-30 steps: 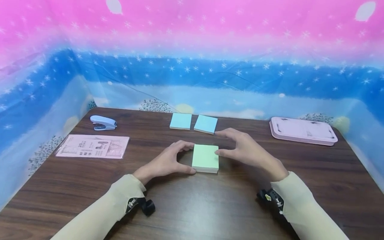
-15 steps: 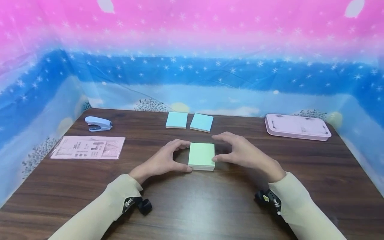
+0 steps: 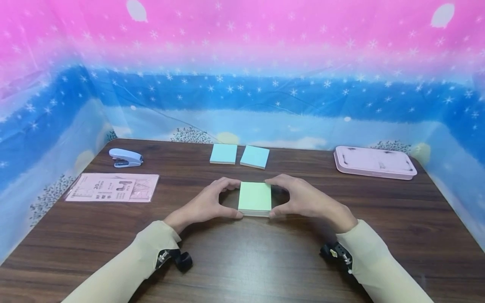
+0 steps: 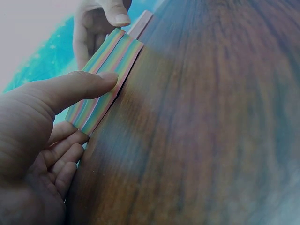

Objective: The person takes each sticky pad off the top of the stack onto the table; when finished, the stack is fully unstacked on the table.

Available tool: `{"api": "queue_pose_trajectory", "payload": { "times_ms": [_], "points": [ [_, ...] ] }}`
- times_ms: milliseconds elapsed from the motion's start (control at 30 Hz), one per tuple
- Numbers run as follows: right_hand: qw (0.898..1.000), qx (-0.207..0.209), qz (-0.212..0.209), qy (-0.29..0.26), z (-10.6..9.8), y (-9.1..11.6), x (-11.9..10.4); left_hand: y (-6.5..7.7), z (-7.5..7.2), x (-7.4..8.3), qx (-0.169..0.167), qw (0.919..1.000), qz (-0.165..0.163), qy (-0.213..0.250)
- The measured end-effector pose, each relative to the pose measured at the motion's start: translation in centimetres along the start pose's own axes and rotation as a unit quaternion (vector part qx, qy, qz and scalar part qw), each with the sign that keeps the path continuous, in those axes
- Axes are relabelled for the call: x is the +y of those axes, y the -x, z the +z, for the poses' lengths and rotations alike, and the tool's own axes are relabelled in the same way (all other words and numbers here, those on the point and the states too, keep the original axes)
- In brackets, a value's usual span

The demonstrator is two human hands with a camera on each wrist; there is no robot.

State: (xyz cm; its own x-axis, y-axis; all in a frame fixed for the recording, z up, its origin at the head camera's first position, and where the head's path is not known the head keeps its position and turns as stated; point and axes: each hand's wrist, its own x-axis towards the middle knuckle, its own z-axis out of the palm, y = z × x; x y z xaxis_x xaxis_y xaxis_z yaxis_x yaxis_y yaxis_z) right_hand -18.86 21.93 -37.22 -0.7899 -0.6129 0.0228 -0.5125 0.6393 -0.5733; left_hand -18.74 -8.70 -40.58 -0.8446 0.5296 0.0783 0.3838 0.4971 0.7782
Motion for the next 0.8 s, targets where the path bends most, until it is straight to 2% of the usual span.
{"api": "queue_pose_trajectory", "payload": {
  "times_ms": [167,800],
  "points": [
    [1.000,-0.007,-0.004,0.004,0.12,0.00,0.05,-0.01,-0.03,-0.03,0.001,1.0000,-0.002,-0.003],
    [1.000,0.008,-0.015,0.013,0.18,0.01,-0.08,-0.04,0.03,0.05,0.001,1.0000,-0.003,-0.003]
  ]
}}
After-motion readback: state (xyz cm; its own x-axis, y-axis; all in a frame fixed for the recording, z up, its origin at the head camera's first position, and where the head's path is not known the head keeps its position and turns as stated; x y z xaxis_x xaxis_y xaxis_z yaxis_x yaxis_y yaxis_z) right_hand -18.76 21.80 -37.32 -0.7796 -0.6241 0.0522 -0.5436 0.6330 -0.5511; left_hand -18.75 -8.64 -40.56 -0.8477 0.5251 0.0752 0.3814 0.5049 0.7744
